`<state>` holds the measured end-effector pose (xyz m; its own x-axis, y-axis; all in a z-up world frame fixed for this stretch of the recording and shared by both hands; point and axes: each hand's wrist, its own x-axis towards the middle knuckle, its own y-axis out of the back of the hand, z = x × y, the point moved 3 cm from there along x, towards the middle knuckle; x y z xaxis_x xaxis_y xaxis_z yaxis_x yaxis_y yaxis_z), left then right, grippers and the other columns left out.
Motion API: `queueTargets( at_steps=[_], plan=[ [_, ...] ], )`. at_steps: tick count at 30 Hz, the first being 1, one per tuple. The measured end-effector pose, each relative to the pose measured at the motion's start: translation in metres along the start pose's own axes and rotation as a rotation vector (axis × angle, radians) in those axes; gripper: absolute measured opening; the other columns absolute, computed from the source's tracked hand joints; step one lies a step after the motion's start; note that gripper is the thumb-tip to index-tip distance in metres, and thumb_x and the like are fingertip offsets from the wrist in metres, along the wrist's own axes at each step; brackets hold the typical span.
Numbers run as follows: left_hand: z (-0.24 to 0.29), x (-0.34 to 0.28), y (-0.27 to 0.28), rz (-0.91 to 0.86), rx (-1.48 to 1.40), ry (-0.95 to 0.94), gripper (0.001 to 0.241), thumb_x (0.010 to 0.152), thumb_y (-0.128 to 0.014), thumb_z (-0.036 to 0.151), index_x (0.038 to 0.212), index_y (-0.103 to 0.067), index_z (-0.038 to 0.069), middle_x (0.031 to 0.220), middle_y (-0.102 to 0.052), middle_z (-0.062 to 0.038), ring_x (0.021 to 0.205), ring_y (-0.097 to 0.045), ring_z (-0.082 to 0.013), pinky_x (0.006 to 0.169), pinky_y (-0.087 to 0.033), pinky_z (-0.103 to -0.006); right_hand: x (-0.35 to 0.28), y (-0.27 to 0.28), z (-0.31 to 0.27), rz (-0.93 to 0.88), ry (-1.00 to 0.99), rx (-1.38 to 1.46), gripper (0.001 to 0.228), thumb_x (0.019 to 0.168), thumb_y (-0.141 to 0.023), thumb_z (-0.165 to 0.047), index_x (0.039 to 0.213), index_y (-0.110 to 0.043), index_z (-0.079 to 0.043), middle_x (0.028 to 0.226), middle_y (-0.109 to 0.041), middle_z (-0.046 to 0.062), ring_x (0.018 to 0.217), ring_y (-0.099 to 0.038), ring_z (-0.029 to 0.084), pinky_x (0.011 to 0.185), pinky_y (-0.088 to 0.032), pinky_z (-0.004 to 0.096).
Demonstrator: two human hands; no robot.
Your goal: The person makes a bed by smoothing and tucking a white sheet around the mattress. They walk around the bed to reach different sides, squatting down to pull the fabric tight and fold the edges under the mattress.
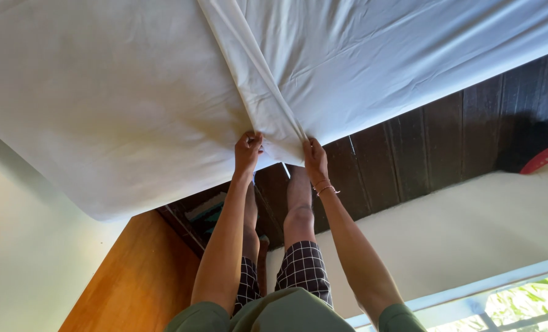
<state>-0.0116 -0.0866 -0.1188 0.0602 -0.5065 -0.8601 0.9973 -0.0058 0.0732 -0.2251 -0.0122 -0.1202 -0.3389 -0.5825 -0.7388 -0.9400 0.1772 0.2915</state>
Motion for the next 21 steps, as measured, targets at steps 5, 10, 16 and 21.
queueTargets(
  at_steps=[5, 10, 16, 21],
  plan=[
    [0.007, -0.008, -0.002, 0.005, 0.063, -0.071, 0.030, 0.101, -0.068, 0.042, 0.104, -0.062, 0.013, 0.093, -0.068, -0.003, 0.087, -0.064, -0.0132, 0.080, -0.056, -0.0283, -0.020, 0.007, -0.009, 0.107, 0.179, -0.400, 0.015, 0.085, -0.059, -0.013, 0.100, -0.055, -0.014, 0.094, -0.072, 0.016, 0.098, -0.069, 0.045, 0.086, -0.052, 0.057],
    [0.016, -0.018, -0.003, -0.001, 0.075, -0.055, 0.027, 0.103, -0.065, 0.041, 0.105, -0.061, 0.013, 0.096, -0.069, -0.003, 0.093, -0.065, -0.0144, 0.085, -0.055, -0.0309, -0.013, 0.022, 0.002, 0.237, 0.151, -0.548, 0.020, 0.085, -0.057, 0.000, 0.097, -0.054, -0.016, 0.089, -0.073, 0.012, 0.095, -0.071, 0.039, 0.085, -0.052, 0.053],
    [0.007, -0.008, 0.000, -0.039, 0.071, -0.033, 0.025, 0.104, -0.063, 0.040, 0.103, -0.060, 0.015, 0.096, -0.067, -0.001, 0.093, -0.063, -0.0134, 0.085, -0.053, -0.0289, 0.002, 0.039, 0.044, 0.342, 0.100, -0.587, 0.026, 0.085, -0.058, 0.002, 0.096, -0.052, -0.020, 0.083, -0.070, 0.003, 0.094, -0.067, 0.031, 0.087, -0.050, 0.049],
    [0.006, -0.009, 0.000, -0.051, 0.070, -0.034, 0.021, 0.104, -0.063, 0.037, 0.102, -0.060, 0.016, 0.093, -0.067, 0.002, 0.089, -0.064, -0.0106, 0.081, -0.053, -0.0232, 0.007, 0.045, 0.101, 0.315, -0.121, -0.262, 0.025, 0.088, -0.052, -0.002, 0.098, -0.054, -0.025, 0.081, -0.071, -0.001, 0.088, -0.067, 0.025, 0.087, -0.051, 0.044]
  ],
)
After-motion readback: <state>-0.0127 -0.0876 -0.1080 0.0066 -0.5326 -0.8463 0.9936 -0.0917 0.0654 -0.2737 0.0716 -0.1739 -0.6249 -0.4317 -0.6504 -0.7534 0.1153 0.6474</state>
